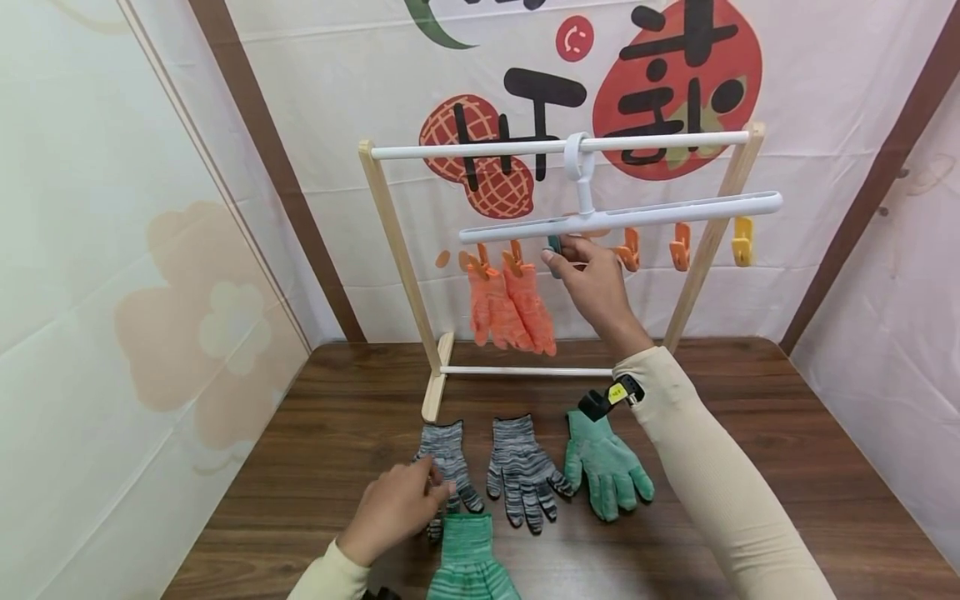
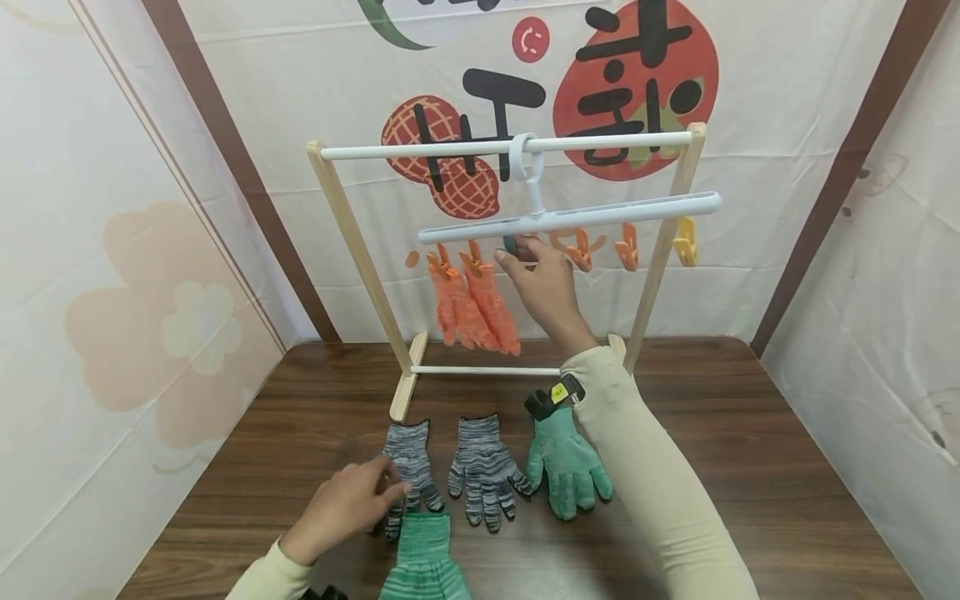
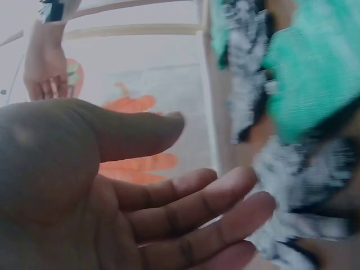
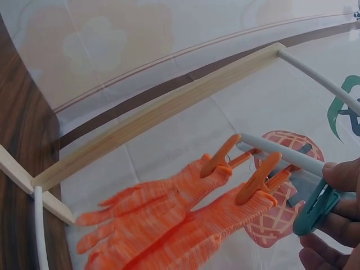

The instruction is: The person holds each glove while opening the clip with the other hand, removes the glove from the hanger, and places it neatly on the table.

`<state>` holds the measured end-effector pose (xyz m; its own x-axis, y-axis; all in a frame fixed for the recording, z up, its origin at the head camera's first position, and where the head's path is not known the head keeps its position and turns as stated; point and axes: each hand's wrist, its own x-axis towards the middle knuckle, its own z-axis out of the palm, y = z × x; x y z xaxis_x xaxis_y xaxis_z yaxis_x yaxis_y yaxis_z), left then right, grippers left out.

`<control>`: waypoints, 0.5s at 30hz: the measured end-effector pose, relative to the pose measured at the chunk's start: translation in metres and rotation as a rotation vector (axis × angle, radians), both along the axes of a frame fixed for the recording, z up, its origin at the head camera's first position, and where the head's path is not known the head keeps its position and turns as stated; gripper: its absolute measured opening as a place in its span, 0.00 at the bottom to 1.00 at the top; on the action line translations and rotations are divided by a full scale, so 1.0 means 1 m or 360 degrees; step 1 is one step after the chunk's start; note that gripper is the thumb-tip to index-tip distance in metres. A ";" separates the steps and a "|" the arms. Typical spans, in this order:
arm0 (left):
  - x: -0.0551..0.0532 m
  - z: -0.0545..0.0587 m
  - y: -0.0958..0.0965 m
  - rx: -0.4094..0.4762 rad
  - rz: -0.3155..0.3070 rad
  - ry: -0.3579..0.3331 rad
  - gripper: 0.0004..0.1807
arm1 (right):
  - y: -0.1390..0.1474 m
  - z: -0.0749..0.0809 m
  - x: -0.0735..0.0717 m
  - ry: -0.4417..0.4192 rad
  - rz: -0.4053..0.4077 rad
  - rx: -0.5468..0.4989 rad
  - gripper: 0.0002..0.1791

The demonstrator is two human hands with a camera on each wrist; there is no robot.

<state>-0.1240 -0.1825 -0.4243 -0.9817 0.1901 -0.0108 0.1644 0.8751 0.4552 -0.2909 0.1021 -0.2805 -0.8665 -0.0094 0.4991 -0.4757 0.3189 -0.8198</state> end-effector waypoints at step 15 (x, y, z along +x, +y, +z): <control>-0.058 0.040 0.038 0.0354 -0.0058 0.0338 0.11 | -0.004 -0.004 0.000 0.0069 0.0069 -0.0027 0.24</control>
<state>-0.1822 -0.1448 -0.3843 -0.9500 0.1997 0.2400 0.3059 0.7496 0.5869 -0.2913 0.0982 -0.2843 -0.8430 -0.0379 0.5366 -0.5240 0.2836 -0.8031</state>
